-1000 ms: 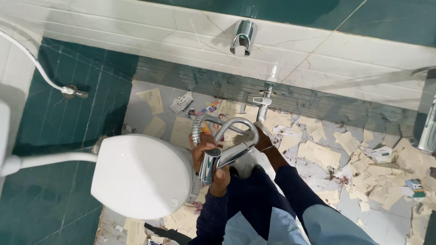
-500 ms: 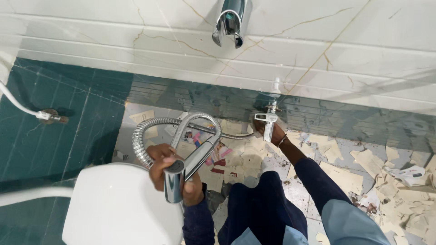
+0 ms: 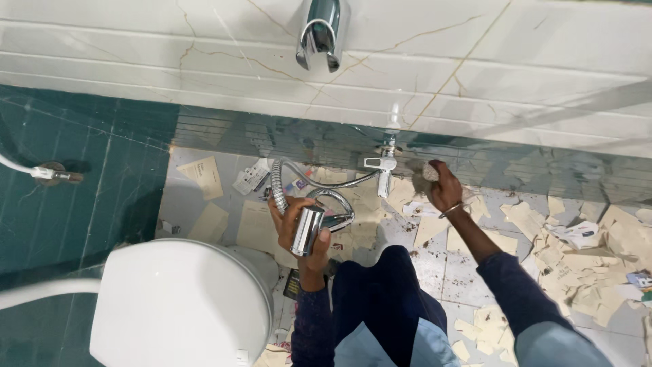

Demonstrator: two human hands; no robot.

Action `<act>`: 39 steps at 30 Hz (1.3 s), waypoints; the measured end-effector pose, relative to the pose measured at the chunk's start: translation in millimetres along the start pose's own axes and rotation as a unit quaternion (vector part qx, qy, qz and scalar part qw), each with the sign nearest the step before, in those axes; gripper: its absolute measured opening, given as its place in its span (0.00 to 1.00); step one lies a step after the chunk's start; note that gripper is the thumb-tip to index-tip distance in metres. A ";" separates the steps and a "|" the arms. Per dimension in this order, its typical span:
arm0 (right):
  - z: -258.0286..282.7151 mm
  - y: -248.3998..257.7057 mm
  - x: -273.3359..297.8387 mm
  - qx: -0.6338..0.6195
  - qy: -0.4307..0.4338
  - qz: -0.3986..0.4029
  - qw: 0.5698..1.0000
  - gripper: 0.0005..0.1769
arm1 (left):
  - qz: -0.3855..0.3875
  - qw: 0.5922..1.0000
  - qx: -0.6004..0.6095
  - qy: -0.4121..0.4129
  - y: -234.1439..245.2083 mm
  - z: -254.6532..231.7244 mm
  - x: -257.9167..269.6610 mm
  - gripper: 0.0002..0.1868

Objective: The person cleans various bathroom fixtures by hand using a cloth, including wiping down multiple faucets and a shower head.

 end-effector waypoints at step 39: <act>95.2 -40.6 16.3 0.040 0.005 -0.046 0.998 0.28 | 0.178 0.978 -0.032 0.104 -12.6 -7.5 56.3 0.24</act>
Point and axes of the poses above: each hand's wrist, its own x-axis away from the middle knuckle, its own y-axis out of the back of the hand, z = x × y, the point moved 10 cm from there along -x, towards the middle knuckle, and after that the axes turned 2 degrees about -z, right-handed, at the moved point
